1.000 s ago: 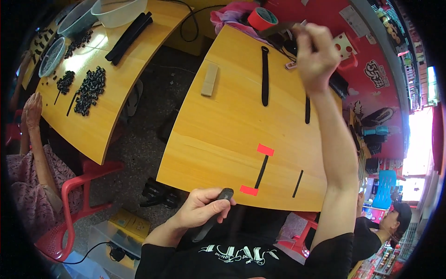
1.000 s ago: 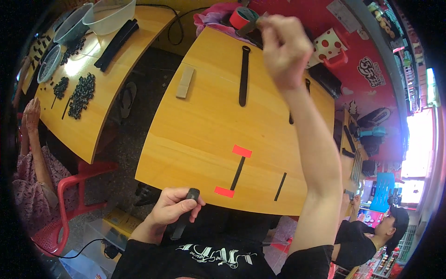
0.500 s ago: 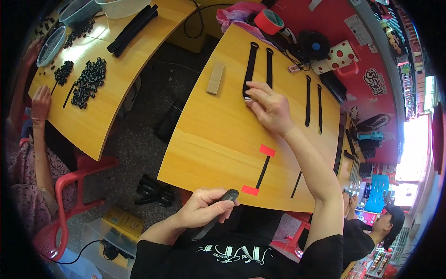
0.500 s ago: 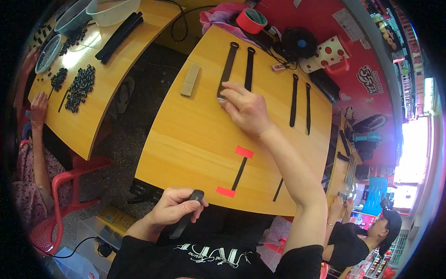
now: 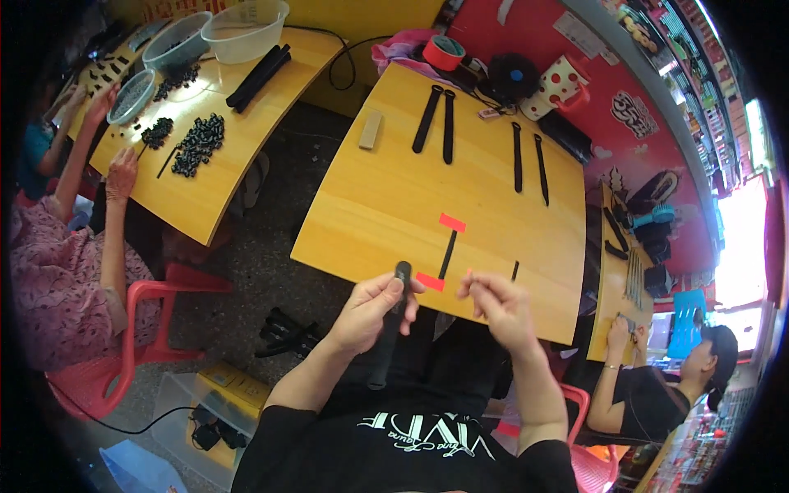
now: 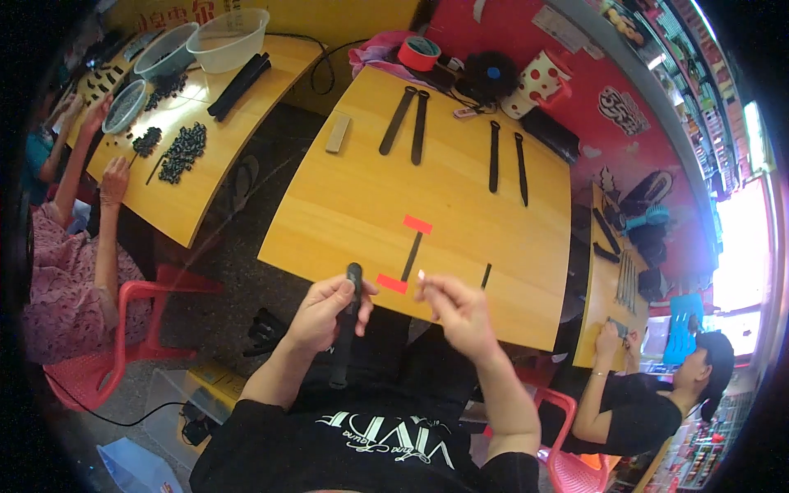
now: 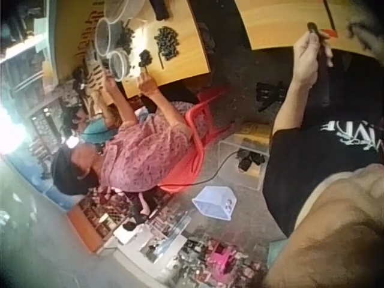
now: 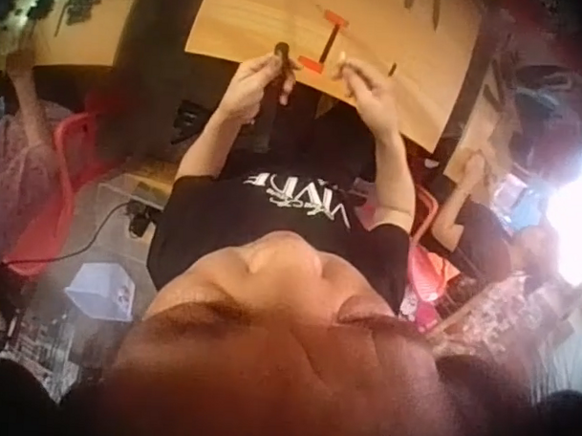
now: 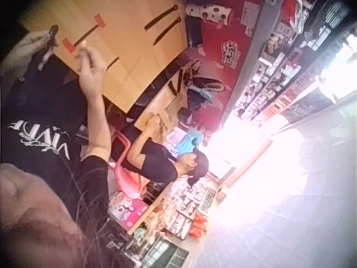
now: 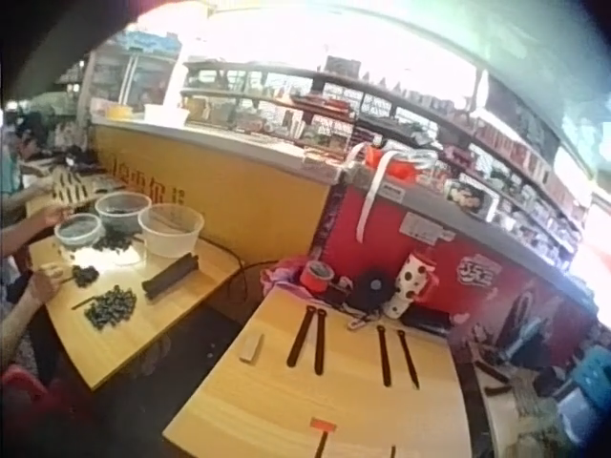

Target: Assembling plastic components onto rubber watch straps by hand at a workshop desk.

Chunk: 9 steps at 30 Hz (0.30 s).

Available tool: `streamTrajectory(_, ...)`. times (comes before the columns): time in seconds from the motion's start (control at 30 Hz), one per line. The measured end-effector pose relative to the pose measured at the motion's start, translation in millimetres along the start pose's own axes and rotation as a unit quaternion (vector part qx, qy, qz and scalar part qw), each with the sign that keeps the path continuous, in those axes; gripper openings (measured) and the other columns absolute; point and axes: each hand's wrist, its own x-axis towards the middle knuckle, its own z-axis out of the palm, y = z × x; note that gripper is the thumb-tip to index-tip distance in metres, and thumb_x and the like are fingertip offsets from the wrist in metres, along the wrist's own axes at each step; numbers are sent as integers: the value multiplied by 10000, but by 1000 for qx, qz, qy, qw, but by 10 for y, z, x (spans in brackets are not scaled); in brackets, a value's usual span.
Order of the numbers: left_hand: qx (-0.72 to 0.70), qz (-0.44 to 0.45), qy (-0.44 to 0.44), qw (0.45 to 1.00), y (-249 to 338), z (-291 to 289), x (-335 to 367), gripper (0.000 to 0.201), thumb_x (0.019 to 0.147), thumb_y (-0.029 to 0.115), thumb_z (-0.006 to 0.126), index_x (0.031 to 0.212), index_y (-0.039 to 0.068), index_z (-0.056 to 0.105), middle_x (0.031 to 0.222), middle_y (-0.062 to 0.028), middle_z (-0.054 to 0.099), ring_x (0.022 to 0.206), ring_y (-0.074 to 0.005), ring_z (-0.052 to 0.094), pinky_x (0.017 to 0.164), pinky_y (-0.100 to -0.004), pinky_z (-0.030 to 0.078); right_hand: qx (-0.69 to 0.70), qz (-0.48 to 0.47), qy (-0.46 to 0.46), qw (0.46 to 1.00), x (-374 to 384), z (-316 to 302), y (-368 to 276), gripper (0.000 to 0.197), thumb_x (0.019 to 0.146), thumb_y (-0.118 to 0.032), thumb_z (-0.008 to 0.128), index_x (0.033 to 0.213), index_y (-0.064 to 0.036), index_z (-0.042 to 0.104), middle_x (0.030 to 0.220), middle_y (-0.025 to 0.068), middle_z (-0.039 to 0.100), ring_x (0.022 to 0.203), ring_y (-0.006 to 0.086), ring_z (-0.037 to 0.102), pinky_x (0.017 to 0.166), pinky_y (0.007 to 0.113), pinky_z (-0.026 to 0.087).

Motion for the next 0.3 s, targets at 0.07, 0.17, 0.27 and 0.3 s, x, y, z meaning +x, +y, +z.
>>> streamTrajectory(0.07, -28, -22, -40, 999, -137, 167, -76, 373, 1035, 280, 408, 1121, -41, 577, 778, -89, 600, 625, -154, 582, 608, -256, 490, 16, 3, -7, 1000, -405, 63, 142, 155, 944, -36, 556, 1038, 13, 668, 865, 50, 687, 640, 59, 543, 568, 195, 448)
streamTrajectory(0.17, -31, -51, -86, 994, -344, 361, -123, 369, 1032, 266, 421, 1187, -37, 562, 783, -80, 601, 626, -155, 584, 614, -252, 486, -4, -56, 30, 998, -785, 181, 200, 137, 923, -11, 567, 1012, 24, 666, 802, 49, 666, 604, 74, 546, 545, 204, 442)
streamTrajectory(0.27, -28, -88, -92, 992, -436, 550, -190, 349, 1028, 219, 435, 1285, -1, 518, 782, -78, 601, 619, -145, 579, 597, -242, 476, -53, -125, 110, 985, -1014, 189, 371, 132, 925, -20, 574, 1009, 18, 668, 791, 52, 658, 600, 126, 578, 550, 222, 457)
streamTrajectory(0.3, -12, -85, -110, 990, -476, 593, -197, 359, 1028, 230, 436, 1300, 7, 509, 787, -79, 605, 621, -149, 586, 597, -247, 484, -71, -145, 142, 977, -1068, 158, 387, 131, 930, -29, 576, 1010, 8, 672, 803, 51, 661, 617, 154, 603, 565, 235, 473)
